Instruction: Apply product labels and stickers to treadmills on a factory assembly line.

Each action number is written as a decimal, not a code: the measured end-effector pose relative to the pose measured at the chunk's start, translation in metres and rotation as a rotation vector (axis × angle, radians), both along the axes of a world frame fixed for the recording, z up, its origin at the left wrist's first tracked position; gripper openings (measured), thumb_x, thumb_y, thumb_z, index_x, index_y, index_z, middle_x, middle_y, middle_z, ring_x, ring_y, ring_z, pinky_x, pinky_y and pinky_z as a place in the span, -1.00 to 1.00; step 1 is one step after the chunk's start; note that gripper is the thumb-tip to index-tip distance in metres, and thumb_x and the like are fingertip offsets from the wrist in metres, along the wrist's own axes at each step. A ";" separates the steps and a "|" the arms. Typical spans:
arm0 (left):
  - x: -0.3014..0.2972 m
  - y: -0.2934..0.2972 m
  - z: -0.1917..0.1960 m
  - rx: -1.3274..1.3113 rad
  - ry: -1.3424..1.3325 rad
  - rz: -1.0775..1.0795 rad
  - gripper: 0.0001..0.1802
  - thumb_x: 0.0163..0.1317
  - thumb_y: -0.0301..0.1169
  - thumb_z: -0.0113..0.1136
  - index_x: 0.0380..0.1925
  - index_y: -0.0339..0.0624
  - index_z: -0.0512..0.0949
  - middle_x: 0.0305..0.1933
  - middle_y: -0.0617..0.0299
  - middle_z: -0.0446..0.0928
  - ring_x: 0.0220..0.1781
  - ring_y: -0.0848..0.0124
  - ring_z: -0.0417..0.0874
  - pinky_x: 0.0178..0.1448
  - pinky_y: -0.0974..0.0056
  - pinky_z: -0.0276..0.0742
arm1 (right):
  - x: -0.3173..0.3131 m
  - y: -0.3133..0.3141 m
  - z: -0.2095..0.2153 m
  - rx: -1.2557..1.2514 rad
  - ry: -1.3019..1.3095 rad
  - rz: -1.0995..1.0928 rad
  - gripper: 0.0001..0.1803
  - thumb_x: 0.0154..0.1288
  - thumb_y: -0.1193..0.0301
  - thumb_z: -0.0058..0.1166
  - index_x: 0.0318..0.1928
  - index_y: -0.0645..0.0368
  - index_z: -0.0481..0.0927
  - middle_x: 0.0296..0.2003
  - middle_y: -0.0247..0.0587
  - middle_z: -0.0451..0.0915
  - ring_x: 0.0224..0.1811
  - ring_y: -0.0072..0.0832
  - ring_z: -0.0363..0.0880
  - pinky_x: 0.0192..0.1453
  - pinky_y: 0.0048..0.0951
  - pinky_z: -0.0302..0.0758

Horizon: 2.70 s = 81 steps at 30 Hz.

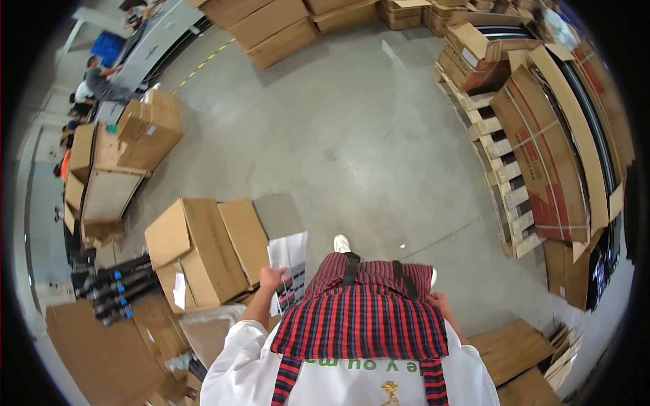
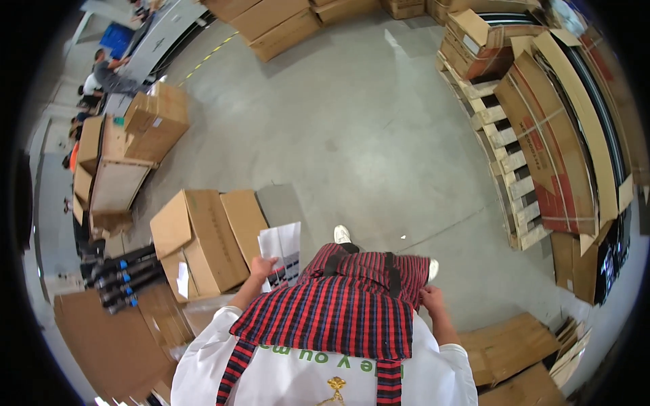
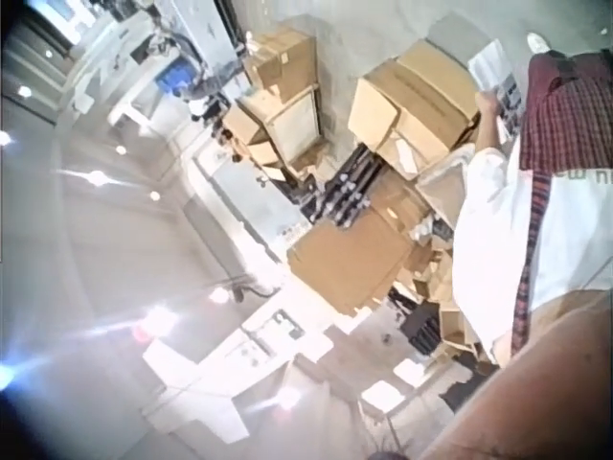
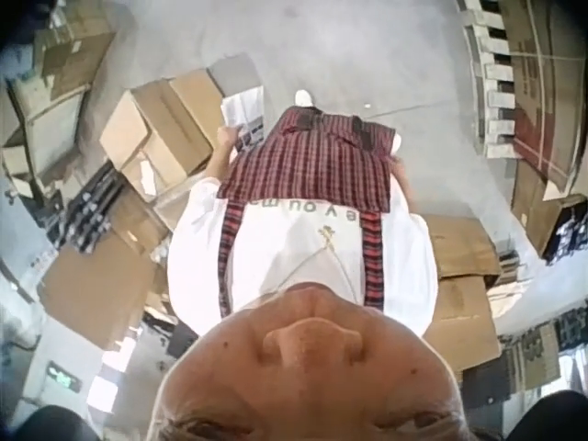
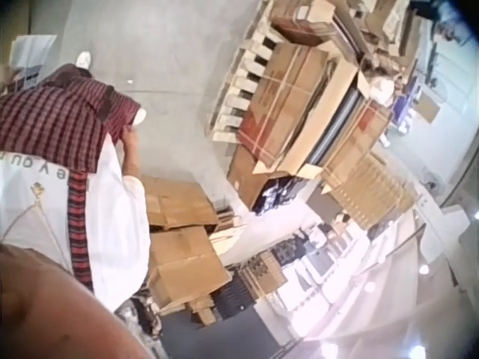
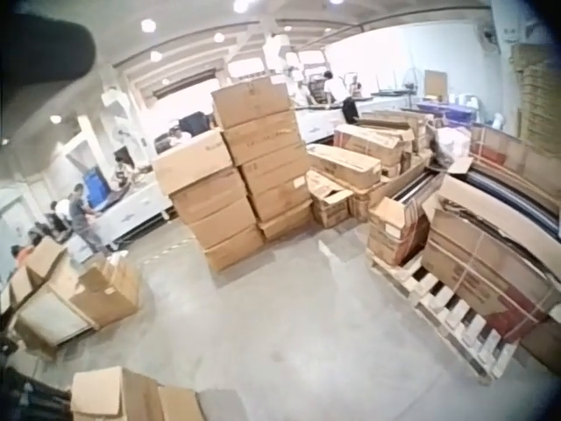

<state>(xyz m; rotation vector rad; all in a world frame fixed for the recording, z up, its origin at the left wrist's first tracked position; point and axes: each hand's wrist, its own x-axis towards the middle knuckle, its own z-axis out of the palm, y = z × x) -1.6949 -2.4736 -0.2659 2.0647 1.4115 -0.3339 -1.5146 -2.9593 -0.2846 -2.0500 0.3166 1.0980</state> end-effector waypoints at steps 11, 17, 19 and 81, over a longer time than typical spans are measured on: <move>0.212 0.241 0.026 0.025 -0.268 -0.077 -0.67 -0.16 -0.32 0.25 -0.44 -0.38 0.54 -0.45 -0.06 0.55 -0.40 0.23 0.60 -0.27 0.21 0.46 | 0.058 0.188 -0.026 0.010 0.082 -0.165 -0.81 0.04 0.43 -0.03 -0.42 0.34 0.51 -0.59 -0.18 0.53 -0.64 -0.49 0.49 -0.56 -0.50 0.43; 0.241 0.298 0.027 -0.047 -0.207 -0.204 -0.66 -0.16 -0.33 0.25 -0.43 -0.41 0.54 -0.45 -0.03 0.56 -0.41 0.28 0.58 -0.27 0.22 0.45 | 0.130 0.275 -0.036 0.118 -0.131 -0.253 -0.76 0.02 0.34 -0.04 -0.51 0.30 0.53 -0.66 -0.20 0.52 -0.64 -0.54 0.49 -0.53 -0.50 0.44; 0.284 0.317 0.030 0.028 -0.022 -0.327 -0.61 -0.15 -0.26 0.25 -0.40 -0.40 0.52 -0.42 -0.05 0.55 -0.39 0.22 0.56 -0.28 0.20 0.44 | 0.127 0.299 -0.025 0.138 -0.165 -0.376 -0.77 0.03 0.34 -0.02 -0.51 0.28 0.53 -0.65 -0.21 0.52 -0.62 -0.58 0.49 -0.52 -0.51 0.44; 0.482 -0.033 -0.009 -0.196 -0.001 -1.060 -0.64 -0.16 -0.42 0.29 -0.39 -0.49 0.48 -0.40 0.05 0.54 -0.39 0.35 0.53 -0.27 0.26 0.43 | -0.165 0.128 -0.024 0.099 0.303 -1.524 -0.80 0.06 0.39 -0.04 -0.43 0.31 0.47 -0.59 -0.19 0.49 -0.64 -0.51 0.45 -0.59 -0.52 0.43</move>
